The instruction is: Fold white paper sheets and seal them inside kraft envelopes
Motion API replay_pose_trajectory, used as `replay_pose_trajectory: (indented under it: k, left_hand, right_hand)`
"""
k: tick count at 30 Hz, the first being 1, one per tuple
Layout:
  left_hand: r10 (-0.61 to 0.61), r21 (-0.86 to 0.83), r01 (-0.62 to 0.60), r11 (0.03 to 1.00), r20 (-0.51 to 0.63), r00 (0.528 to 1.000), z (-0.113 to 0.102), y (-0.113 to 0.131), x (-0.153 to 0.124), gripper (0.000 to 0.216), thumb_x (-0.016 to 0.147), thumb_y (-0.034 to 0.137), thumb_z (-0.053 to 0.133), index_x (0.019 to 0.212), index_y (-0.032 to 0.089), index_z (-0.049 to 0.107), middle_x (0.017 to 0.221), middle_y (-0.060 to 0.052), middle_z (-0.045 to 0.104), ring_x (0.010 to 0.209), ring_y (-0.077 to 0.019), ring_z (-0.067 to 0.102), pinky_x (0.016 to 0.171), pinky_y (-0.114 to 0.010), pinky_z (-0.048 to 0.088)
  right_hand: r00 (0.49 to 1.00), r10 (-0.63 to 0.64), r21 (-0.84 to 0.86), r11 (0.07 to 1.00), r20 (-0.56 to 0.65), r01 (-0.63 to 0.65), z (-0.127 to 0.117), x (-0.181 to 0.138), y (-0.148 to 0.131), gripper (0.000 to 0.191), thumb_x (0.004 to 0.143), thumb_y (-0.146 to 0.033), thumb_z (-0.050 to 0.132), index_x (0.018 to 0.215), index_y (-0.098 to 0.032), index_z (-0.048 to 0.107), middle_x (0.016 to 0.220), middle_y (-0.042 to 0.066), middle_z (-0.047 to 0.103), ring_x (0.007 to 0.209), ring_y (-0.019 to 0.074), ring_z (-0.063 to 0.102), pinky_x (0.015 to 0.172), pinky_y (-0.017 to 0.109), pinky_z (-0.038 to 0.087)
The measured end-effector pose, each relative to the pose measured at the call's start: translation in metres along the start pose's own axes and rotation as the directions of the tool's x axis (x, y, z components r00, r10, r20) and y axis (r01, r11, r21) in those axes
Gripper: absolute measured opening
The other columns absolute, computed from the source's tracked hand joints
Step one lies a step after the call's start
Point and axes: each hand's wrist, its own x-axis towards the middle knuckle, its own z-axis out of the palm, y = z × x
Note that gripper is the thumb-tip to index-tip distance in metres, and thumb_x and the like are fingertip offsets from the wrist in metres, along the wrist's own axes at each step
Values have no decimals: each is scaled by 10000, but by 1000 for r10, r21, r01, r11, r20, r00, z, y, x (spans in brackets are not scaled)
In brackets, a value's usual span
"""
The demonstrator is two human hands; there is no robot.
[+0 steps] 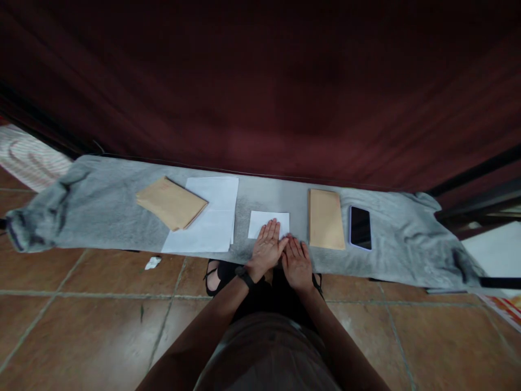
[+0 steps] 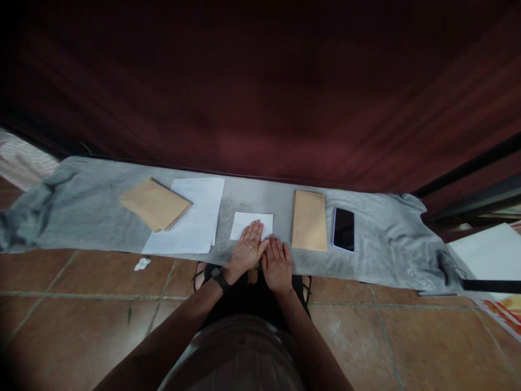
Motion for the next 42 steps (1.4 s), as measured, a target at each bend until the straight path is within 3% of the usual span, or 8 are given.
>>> replay_pose_trajectory:
  k: [6,10,16,21,27,36,42]
  left_hand:
    - [-83,41,84,996,-37,996,-5,-35,-5,630,1047,420,316,1555,49,314,1611,-186,328,1528,-268,240,1245,-467,258]
    - [-88,57,90,994,-50,995,-5,-42,-8,620,1043,384,326,1560,43,301,1620,-186,304,1534,-266,220,1250,-469,242]
    - [-86,77,87,993,-13,996,-7,-40,-8,615,1032,335,316,1568,35,274,1629,-184,287,1540,-267,198,1256,-474,220]
    - [-96,65,95,993,5,995,-10,-39,-9,613,1015,302,332,1577,67,265,1637,-170,281,1539,-254,212,1257,-475,217]
    - [-113,47,113,993,13,993,-8,-38,-8,621,1027,400,364,1584,135,289,1654,-140,251,1540,-277,212,1253,-497,221]
    - [-163,31,162,986,25,986,-7,-27,1,598,1048,423,286,1568,131,331,1634,-136,302,1534,-271,235,1257,-506,199]
    - [-59,-23,61,998,61,996,-2,-13,17,615,1057,429,239,1569,97,313,1630,-107,328,1544,-223,204,1272,-448,181]
  right_hand:
    - [1000,15,39,999,1,-15,-3,0,-1,495,1060,-296,372,1519,-115,425,1541,124,477,1445,269,421,1211,489,269]
    - [999,41,93,995,19,-43,-9,9,-2,486,1071,-303,334,1502,-111,450,1526,131,498,1444,259,425,1216,493,271]
    - [989,-90,190,979,117,67,-7,56,-7,486,1075,-302,291,1482,-119,484,1540,109,484,1444,219,427,1240,441,255]
    - [976,-117,145,985,182,91,9,80,-2,497,1077,-345,297,1497,-141,468,1582,83,419,1470,227,387,1246,444,219]
    - [987,-55,55,997,149,47,20,87,14,534,1069,-354,306,1568,-166,340,1616,91,349,1501,233,326,1233,473,219]
    - [988,3,5,1000,156,-4,25,87,19,556,1063,-339,274,1582,-142,301,1637,97,310,1514,246,289,1232,465,199]
    - [985,4,-11,1000,174,-2,23,87,17,545,1053,-290,278,1581,-160,309,1643,79,305,1524,235,263,1242,457,183]
